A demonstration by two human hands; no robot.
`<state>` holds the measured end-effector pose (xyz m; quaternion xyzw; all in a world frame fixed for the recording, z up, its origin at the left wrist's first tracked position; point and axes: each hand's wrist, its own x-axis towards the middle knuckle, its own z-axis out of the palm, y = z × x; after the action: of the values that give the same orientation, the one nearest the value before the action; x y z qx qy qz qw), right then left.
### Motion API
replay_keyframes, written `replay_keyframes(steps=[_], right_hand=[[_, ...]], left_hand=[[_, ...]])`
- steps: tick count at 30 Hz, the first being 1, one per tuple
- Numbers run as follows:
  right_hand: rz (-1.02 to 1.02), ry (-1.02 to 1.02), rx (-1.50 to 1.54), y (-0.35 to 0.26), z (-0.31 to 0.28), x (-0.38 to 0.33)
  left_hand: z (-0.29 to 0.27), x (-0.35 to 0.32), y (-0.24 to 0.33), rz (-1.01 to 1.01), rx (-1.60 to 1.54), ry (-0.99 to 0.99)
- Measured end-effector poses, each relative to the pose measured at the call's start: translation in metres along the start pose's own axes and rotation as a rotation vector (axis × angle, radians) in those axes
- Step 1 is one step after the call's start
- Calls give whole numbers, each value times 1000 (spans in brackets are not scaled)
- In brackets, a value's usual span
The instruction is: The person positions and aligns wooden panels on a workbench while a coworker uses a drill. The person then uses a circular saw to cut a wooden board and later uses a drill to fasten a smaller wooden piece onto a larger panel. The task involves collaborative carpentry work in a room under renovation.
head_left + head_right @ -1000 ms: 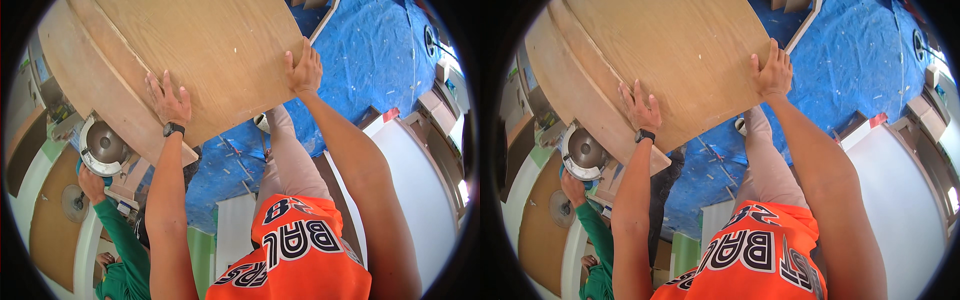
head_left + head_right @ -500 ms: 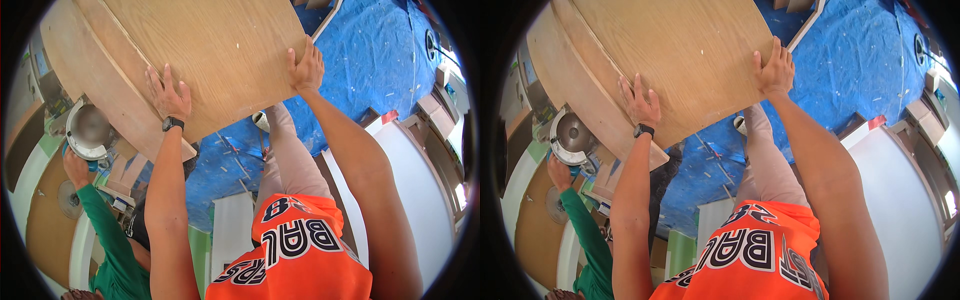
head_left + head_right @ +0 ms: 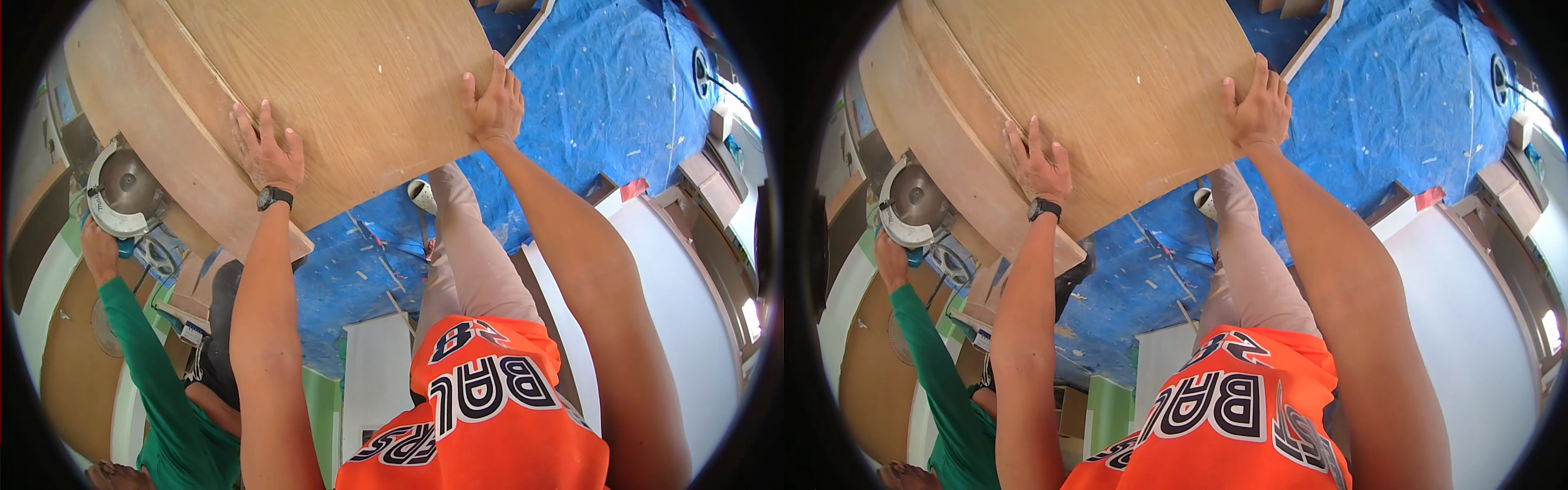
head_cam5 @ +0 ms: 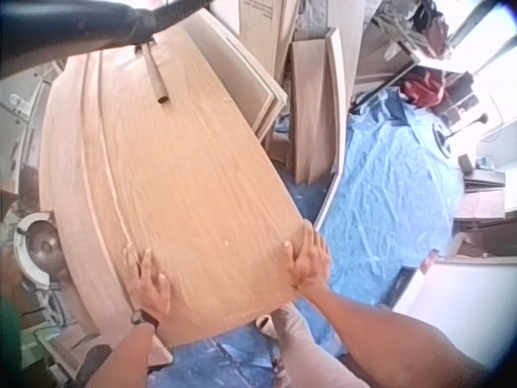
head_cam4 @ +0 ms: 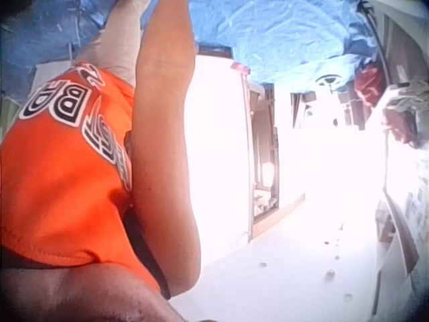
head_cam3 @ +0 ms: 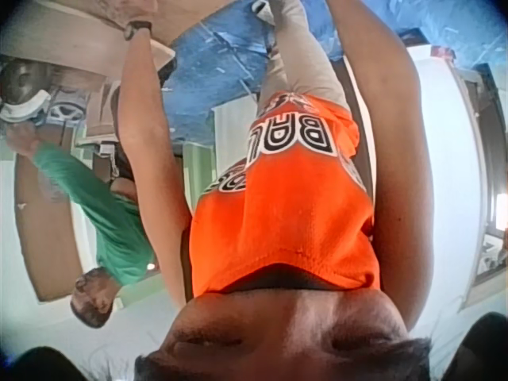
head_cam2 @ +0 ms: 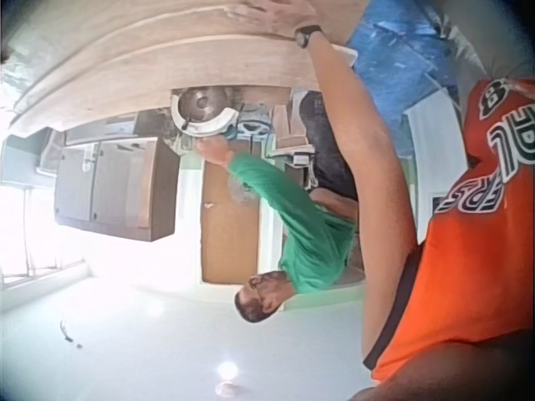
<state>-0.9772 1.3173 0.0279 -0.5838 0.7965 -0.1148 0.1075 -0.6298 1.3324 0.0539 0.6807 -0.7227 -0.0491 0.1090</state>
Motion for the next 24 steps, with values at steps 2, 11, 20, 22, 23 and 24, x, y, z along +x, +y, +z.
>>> replay_keyframes(steps=[2,11,20,22,23,24], right_hand=[[7,-12,8,0,1,-1],[-14,35,14,-5,7,-16],[-531,143,-18,-29,8,-47],[-681,-5,-6,-77,0,-70],[-709,-63,108,-104,-1,-76],[-734,-122,220,-132,-1,-80]], left_hand=[[1,-1,-1,1,-5,2],[7,-18,-10,-23,-16,7],[15,-26,-20,-94,-32,95],[17,-25,-23,-130,-28,113],[17,-26,-25,-131,-30,124],[17,-27,-27,-128,-32,135]])
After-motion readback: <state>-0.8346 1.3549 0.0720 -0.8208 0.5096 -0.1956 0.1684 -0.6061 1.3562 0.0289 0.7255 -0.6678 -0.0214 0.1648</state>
